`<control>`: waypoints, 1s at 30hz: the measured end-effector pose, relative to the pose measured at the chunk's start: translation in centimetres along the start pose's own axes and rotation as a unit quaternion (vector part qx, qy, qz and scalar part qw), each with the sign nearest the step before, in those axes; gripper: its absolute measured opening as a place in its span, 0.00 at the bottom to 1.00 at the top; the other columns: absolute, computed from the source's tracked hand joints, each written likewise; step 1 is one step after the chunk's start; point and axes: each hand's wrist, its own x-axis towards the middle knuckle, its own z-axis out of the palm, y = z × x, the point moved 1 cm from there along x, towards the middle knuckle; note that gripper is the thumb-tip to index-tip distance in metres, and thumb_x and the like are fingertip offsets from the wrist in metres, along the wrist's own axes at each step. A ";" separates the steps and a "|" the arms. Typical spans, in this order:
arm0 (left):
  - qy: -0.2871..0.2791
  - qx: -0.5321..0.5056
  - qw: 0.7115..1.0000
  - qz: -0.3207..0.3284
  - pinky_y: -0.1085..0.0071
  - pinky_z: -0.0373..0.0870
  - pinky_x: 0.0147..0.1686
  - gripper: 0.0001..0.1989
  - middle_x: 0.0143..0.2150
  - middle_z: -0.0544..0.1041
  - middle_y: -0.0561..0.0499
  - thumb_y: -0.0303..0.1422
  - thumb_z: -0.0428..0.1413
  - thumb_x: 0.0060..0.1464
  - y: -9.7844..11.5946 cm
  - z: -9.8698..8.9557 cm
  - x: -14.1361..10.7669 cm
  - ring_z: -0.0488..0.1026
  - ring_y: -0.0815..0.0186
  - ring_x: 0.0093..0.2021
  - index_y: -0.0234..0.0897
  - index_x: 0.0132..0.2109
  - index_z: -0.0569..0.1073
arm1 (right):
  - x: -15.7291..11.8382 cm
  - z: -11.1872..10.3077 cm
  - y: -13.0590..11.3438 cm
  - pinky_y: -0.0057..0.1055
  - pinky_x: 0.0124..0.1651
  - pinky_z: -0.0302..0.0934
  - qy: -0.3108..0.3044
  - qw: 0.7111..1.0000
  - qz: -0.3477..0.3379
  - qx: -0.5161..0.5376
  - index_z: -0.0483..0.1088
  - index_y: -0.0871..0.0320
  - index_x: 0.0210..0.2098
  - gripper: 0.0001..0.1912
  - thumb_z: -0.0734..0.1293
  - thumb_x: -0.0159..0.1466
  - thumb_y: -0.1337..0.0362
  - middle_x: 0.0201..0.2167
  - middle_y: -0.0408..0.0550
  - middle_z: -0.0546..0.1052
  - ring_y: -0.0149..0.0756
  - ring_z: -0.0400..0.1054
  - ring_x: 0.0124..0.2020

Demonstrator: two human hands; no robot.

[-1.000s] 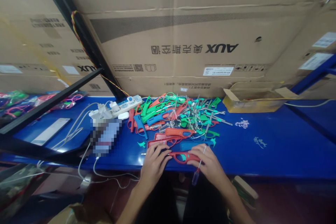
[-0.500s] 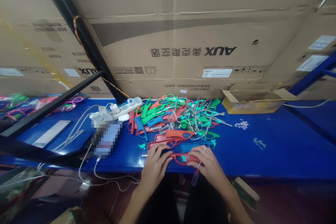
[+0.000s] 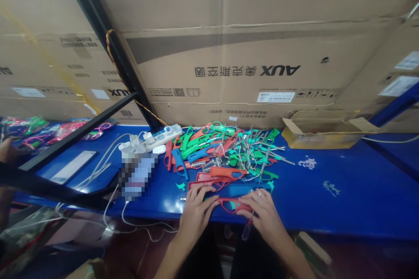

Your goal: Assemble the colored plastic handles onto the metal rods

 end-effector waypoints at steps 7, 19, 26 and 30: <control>-0.008 0.021 1.000 0.013 0.55 0.69 0.51 0.08 0.50 0.80 0.48 0.33 0.56 0.68 -0.2 0.2 0.0 0.71 0.55 0.54 0.44 0.48 0.80 | -1.0 0.5 -0.5 0.49 0.57 0.62 0.017 0.999 0.027 -0.001 0.76 0.49 0.49 0.14 0.65 0.71 0.51 0.44 0.48 0.82 0.45 0.76 0.46; 0.036 0.035 0.996 0.077 0.49 0.46 0.70 0.08 0.45 0.83 0.53 0.29 0.52 0.70 0.9 -1.7 0.7 0.74 0.61 0.51 0.41 0.47 0.77 | 0.1 -1.1 -2.9 0.37 0.41 0.69 0.003 0.994 0.107 0.033 0.78 0.48 0.48 0.20 0.68 0.67 0.43 0.37 0.48 0.84 0.44 0.78 0.36; -0.058 0.029 0.977 0.205 0.47 0.41 0.73 0.08 0.50 0.82 0.53 0.28 0.55 0.69 1.7 -3.4 3.9 0.71 0.61 0.58 0.41 0.51 0.76 | -0.8 -2.5 -4.5 0.24 0.18 0.54 -0.241 0.867 0.304 0.314 0.73 0.56 0.30 0.24 0.65 0.67 0.41 0.19 0.42 0.76 0.30 0.65 0.15; -0.139 0.038 0.950 0.276 0.49 0.52 0.71 0.08 0.51 0.81 0.53 0.25 0.54 0.69 2.6 -3.4 5.8 0.72 0.61 0.59 0.40 0.49 0.77 | -2.5 -0.8 -4.8 0.21 0.13 0.47 -0.254 0.785 0.374 0.423 0.67 0.57 0.34 0.30 0.64 0.63 0.34 0.21 0.42 0.75 0.24 0.59 0.12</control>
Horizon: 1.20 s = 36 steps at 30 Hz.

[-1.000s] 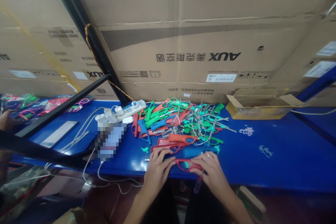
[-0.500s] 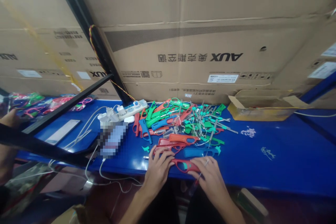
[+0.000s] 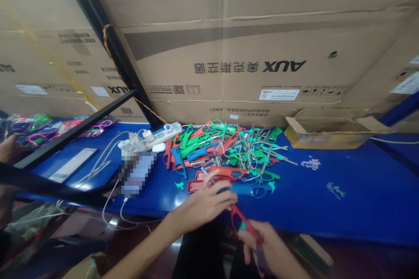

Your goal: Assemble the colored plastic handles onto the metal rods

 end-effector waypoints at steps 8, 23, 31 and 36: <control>0.007 -0.036 0.999 0.029 0.45 0.42 0.74 0.15 0.61 0.77 0.49 0.24 0.50 0.70 0.9 -0.2 0.7 0.64 0.57 0.68 0.37 0.60 0.72 | 0.1 2.4 1.0 0.19 0.13 0.47 0.093 0.992 0.011 0.089 0.68 0.57 0.36 0.37 0.63 0.58 0.27 0.16 0.33 0.62 0.20 0.50 0.11; 0.242 -0.646 0.584 -0.428 0.58 0.68 0.56 0.21 0.49 0.83 0.39 0.45 0.54 0.68 3.7 3.6 -0.2 0.78 0.51 0.53 0.33 0.56 0.76 | -0.4 5.9 -0.7 0.24 0.25 0.62 0.202 0.966 -0.035 0.159 0.74 0.56 0.38 0.40 0.68 0.50 0.25 0.28 0.44 0.70 0.28 0.65 0.24; 0.221 -0.720 0.549 -0.362 0.65 0.71 0.43 0.24 0.40 0.84 0.40 0.49 0.54 0.67 5.7 2.9 0.2 0.79 0.57 0.39 0.32 0.56 0.73 | 0.5 6.2 -0.2 0.23 0.21 0.55 0.173 0.980 -0.052 0.084 0.72 0.58 0.33 0.36 0.67 0.56 0.28 0.23 0.41 0.66 0.27 0.62 0.21; 0.185 -0.724 0.557 -0.362 0.67 0.71 0.40 0.21 0.42 0.84 0.40 0.47 0.50 0.69 6.3 1.7 0.4 0.79 0.58 0.40 0.33 0.50 0.73 | 0.1 6.6 -0.9 0.21 0.15 0.44 0.123 0.986 -0.054 0.096 0.71 0.58 0.34 0.38 0.63 0.57 0.26 0.17 0.37 0.61 0.23 0.52 0.15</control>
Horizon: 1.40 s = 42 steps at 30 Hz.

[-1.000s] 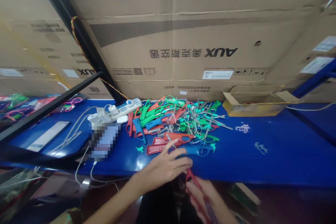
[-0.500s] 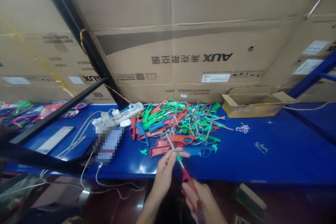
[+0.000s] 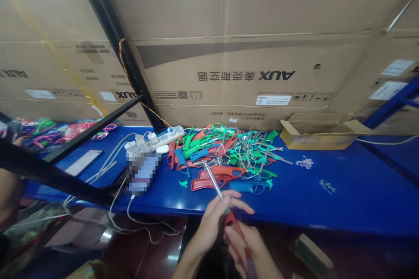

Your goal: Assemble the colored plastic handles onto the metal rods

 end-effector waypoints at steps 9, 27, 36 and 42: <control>-0.030 -0.009 0.998 0.052 0.55 0.67 0.57 0.21 0.46 0.83 0.41 0.49 0.46 0.70 0.7 1.5 -0.2 0.78 0.52 0.50 0.38 0.37 0.69 | -0.1 -0.4 -1.6 0.22 0.18 0.47 -0.010 0.997 -0.046 -0.056 0.70 0.59 0.37 0.36 0.62 0.62 0.29 0.18 0.36 0.61 0.25 0.55 0.16; -0.069 0.160 0.985 0.007 0.55 0.42 0.73 0.26 0.51 0.83 0.45 0.47 0.40 0.72 2.3 1.3 -1.4 0.72 0.53 0.60 0.41 0.36 0.76 | -0.8 -0.4 -2.5 0.25 0.20 0.49 -0.030 0.991 -0.062 -0.111 0.71 0.58 0.36 0.39 0.54 0.64 0.28 0.16 0.38 0.61 0.27 0.57 0.16; 0.176 0.029 0.981 0.070 0.56 0.62 0.62 0.18 0.51 0.82 0.44 0.48 0.50 0.68 -0.2 0.2 -2.1 0.75 0.51 0.54 0.40 0.41 0.74 | 0.5 1.4 1.5 0.29 0.28 0.63 0.120 0.873 -0.188 -0.433 0.74 0.57 0.39 0.32 0.49 0.75 0.42 0.26 0.56 0.80 0.42 0.76 0.24; 0.238 0.108 0.962 0.073 0.59 0.57 0.65 0.27 0.50 0.81 0.45 0.48 0.44 0.70 -0.3 -0.3 -1.9 0.69 0.49 0.59 0.39 0.36 0.81 | 0.6 2.9 1.3 0.28 0.29 0.66 0.131 0.868 -0.185 -0.442 0.75 0.56 0.42 0.29 0.51 0.75 0.45 0.27 0.55 0.82 0.43 0.79 0.25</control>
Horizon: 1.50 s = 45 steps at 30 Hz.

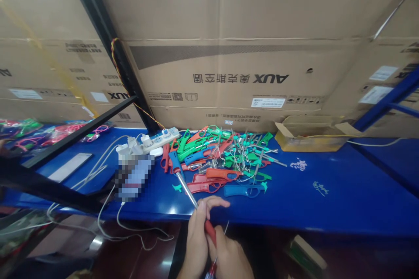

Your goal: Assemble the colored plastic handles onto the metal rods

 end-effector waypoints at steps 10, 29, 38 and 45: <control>-0.109 0.071 0.991 -0.020 0.55 0.50 0.70 0.31 0.61 0.75 0.45 0.51 0.39 0.70 1.4 -0.1 -0.2 0.63 0.48 0.65 0.41 0.48 0.84 | -0.3 -1.5 -0.6 0.28 0.21 0.57 0.001 0.992 0.067 0.106 0.73 0.55 0.36 0.32 0.48 0.74 0.40 0.23 0.53 0.80 0.41 0.74 0.21; -0.145 -0.134 0.959 -0.203 0.54 0.69 0.60 0.27 0.55 0.80 0.41 0.50 0.64 0.57 -4.3 1.2 0.8 0.76 0.48 0.57 0.37 0.56 0.77 | 2.0 -6.1 1.7 0.45 0.49 0.69 0.179 0.960 -0.158 -0.147 0.67 0.63 0.63 0.22 0.54 0.74 0.68 0.52 0.60 0.81 0.52 0.78 0.49; -0.063 -0.252 0.962 -0.078 0.67 0.77 0.32 0.19 0.28 0.76 0.53 0.46 0.64 0.57 -2.5 2.7 4.5 0.75 0.66 0.25 0.33 0.42 0.74 | 3.3 -11.7 10.7 0.39 0.50 0.65 0.303 0.952 -0.045 -0.025 0.78 0.55 0.45 0.17 0.63 0.72 0.51 0.42 0.53 0.82 0.42 0.75 0.41; -0.016 -0.254 0.963 -0.091 0.80 0.62 0.17 0.21 0.20 0.63 0.64 0.47 0.67 0.52 -3.6 0.9 6.9 0.56 0.78 0.14 0.36 0.39 0.70 | 3.0 -19.9 25.9 0.39 0.32 0.64 0.395 0.886 0.217 -0.113 0.80 0.60 0.36 0.38 0.56 0.61 0.34 0.33 0.60 0.82 0.45 0.71 0.25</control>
